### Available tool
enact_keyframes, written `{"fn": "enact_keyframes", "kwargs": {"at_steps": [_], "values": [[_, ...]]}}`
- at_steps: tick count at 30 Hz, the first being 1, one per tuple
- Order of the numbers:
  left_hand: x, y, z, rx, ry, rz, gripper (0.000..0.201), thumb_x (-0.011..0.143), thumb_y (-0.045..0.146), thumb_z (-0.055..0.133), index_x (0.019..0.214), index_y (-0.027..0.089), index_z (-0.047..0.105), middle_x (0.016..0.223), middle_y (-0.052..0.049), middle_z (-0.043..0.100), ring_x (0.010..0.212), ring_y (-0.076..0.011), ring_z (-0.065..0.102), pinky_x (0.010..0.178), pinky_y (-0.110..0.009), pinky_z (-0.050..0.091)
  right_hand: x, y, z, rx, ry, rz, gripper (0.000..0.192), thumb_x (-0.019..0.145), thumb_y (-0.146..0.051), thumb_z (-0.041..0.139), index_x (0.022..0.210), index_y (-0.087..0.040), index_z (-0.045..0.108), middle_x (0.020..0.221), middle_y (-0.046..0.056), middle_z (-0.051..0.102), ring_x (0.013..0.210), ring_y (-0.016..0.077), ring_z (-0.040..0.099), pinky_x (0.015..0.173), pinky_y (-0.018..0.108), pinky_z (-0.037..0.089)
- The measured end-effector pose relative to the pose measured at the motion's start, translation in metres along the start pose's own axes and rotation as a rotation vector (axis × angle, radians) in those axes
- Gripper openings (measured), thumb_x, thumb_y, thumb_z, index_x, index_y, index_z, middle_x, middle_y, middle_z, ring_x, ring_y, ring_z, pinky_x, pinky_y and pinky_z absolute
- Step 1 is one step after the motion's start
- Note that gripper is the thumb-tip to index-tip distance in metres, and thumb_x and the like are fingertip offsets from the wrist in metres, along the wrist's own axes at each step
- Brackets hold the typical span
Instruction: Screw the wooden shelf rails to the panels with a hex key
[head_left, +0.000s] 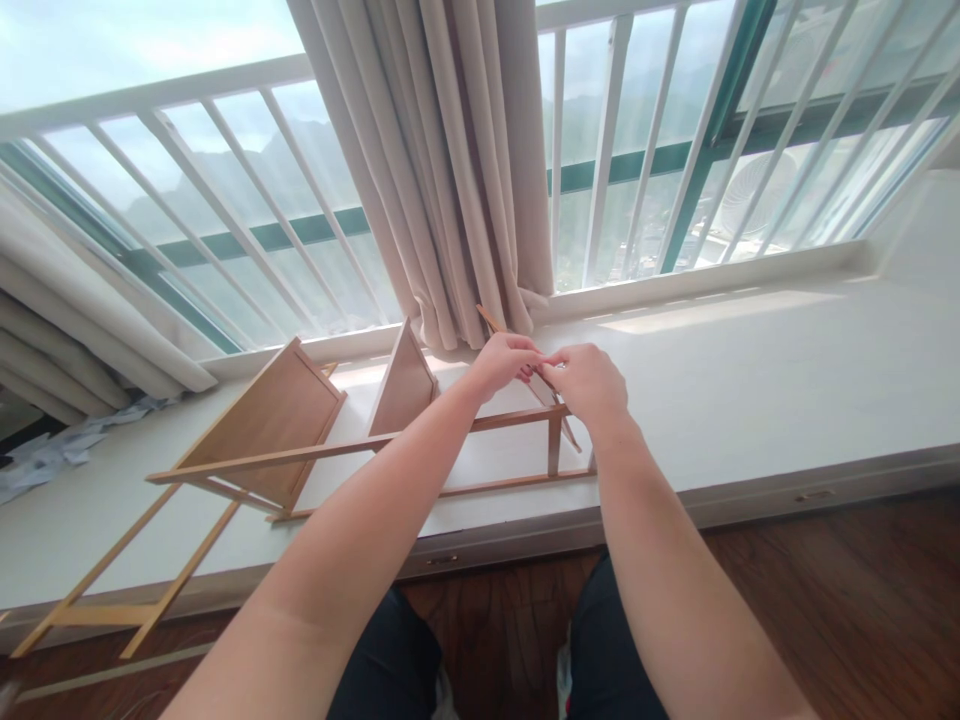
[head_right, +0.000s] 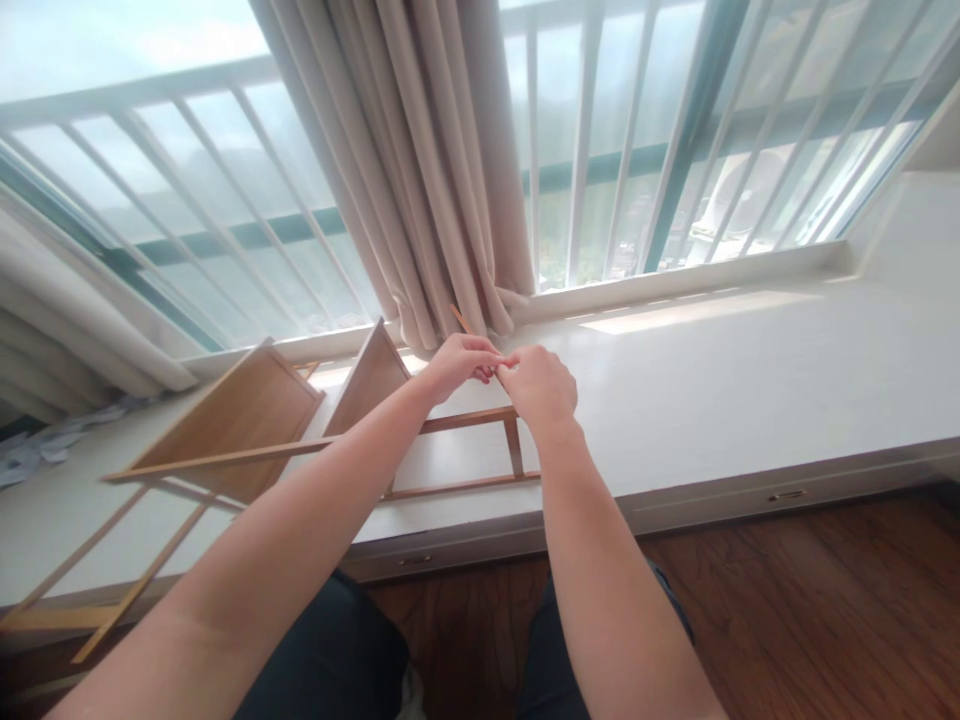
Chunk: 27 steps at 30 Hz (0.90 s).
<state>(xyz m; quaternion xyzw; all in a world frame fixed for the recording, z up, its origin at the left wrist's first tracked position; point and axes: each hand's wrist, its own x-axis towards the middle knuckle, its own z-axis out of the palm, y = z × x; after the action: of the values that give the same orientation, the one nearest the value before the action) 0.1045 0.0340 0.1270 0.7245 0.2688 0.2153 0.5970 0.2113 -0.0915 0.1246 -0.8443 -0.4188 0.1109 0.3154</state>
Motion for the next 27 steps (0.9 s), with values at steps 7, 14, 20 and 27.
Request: {"fn": "enact_keyframes", "kwargs": {"at_steps": [7,14,20,27], "values": [[-0.003,0.002,0.003,0.052,-0.032,0.036,0.009,0.076,0.019,0.077,0.072,0.012,0.074,0.062,-0.002,0.061,0.063,-0.0120,0.059,0.064,-0.026,0.053,0.001,-0.002,0.000,-0.012,0.004,0.025,0.029,0.086,-0.051,0.065,0.100,-0.030,0.079,0.095,0.008,0.078,0.088,0.0279,0.071,0.074,0.035,0.048],[-0.002,-0.006,0.005,0.399,-0.046,0.261,0.027,0.089,0.025,0.061,0.069,0.013,0.073,0.086,-0.004,0.062,0.070,-0.0111,0.057,0.069,-0.025,0.051,-0.001,-0.002,-0.007,0.032,-0.021,0.028,0.024,0.088,-0.046,0.059,0.091,-0.026,0.072,0.089,0.006,0.075,0.082,0.0239,0.067,0.071,0.032,0.044],[-0.006,-0.006,0.001,0.544,-0.251,0.386,0.021,0.088,0.036,0.071,0.087,0.017,0.082,0.092,-0.003,0.059,0.081,-0.0143,0.059,0.080,-0.028,0.046,-0.003,0.002,-0.011,0.074,-0.039,-0.003,0.021,0.093,-0.036,0.049,0.090,-0.024,0.066,0.086,0.005,0.073,0.075,0.0207,0.060,0.066,0.031,0.039],[-0.010,0.000,0.000,0.526,-0.336,0.360,0.023,0.086,0.041,0.075,0.091,0.019,0.083,0.096,-0.004,0.058,0.083,-0.0150,0.059,0.083,-0.030,0.047,-0.017,0.005,-0.032,0.124,0.074,-0.048,0.022,0.092,-0.036,0.050,0.093,-0.022,0.067,0.084,0.006,0.071,0.073,0.0205,0.059,0.066,0.031,0.039]]}}
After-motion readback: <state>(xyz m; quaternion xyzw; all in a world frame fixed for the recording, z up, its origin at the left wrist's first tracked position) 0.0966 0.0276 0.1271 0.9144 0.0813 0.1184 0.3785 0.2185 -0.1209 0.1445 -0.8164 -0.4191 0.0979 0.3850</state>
